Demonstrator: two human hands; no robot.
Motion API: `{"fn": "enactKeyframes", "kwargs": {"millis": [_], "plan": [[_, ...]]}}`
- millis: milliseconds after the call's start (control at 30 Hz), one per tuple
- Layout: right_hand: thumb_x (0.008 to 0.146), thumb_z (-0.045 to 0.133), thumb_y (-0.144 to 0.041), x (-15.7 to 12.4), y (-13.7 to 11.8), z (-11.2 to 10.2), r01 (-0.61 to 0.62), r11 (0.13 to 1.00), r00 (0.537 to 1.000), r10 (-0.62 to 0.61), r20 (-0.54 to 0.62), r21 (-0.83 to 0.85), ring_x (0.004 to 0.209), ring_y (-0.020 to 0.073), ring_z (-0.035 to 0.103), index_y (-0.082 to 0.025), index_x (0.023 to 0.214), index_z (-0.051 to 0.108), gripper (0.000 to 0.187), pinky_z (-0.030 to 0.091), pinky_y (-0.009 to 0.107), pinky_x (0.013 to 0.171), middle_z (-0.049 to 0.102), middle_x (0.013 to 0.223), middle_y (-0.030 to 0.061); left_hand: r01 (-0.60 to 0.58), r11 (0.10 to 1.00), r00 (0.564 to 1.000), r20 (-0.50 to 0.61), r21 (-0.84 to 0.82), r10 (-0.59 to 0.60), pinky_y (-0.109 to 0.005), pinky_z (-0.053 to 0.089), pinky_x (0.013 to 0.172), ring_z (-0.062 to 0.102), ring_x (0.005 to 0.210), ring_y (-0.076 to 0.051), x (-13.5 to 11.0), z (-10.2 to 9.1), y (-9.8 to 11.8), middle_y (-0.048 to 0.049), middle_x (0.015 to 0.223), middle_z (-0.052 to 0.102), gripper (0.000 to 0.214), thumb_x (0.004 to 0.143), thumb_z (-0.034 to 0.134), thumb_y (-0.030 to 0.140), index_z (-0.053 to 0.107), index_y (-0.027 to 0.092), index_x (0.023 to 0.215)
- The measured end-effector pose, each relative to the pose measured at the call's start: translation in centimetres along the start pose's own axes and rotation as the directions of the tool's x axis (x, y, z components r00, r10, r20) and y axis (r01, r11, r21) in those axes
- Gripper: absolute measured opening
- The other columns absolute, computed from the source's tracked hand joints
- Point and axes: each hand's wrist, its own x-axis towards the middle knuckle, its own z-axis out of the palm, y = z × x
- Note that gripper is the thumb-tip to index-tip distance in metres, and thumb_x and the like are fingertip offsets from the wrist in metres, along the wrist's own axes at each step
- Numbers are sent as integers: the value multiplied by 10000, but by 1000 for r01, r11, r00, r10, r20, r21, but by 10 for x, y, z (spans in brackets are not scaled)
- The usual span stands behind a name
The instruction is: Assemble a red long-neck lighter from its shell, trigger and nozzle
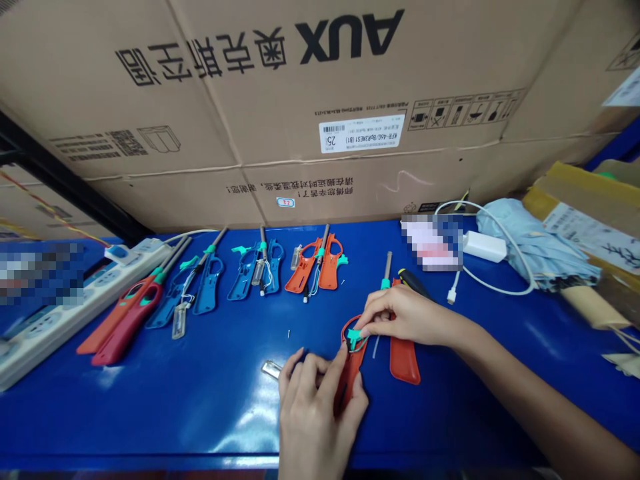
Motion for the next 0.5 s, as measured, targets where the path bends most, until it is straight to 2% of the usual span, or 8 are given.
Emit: {"fn": "enactKeyframes", "kwargs": {"millis": [333, 500], "plan": [[820, 621, -266, -4, -6, -2, 42, 979, 999, -46, -13, -199, 696, 136, 597, -183, 924, 723, 167, 454, 242, 654, 654, 838, 47, 14, 1000, 1000, 12, 15, -14, -387, 367, 940, 553, 640, -110, 1, -3, 2, 34, 679, 543, 305, 790, 601, 247, 632, 252, 1094], [860, 564, -221, -9, -10, -6, 77, 950, 997, -66, 47, -302, 792, 160, 621, -189, 963, 707, 179, 466, 271, 747, 657, 883, 51, 9, 1000, 1000, 20, -2, -9, -396, 338, 943, 567, 649, -108, 0, -4, 1, 36, 701, 566, 331, 779, 618, 242, 621, 259, 1110]]}}
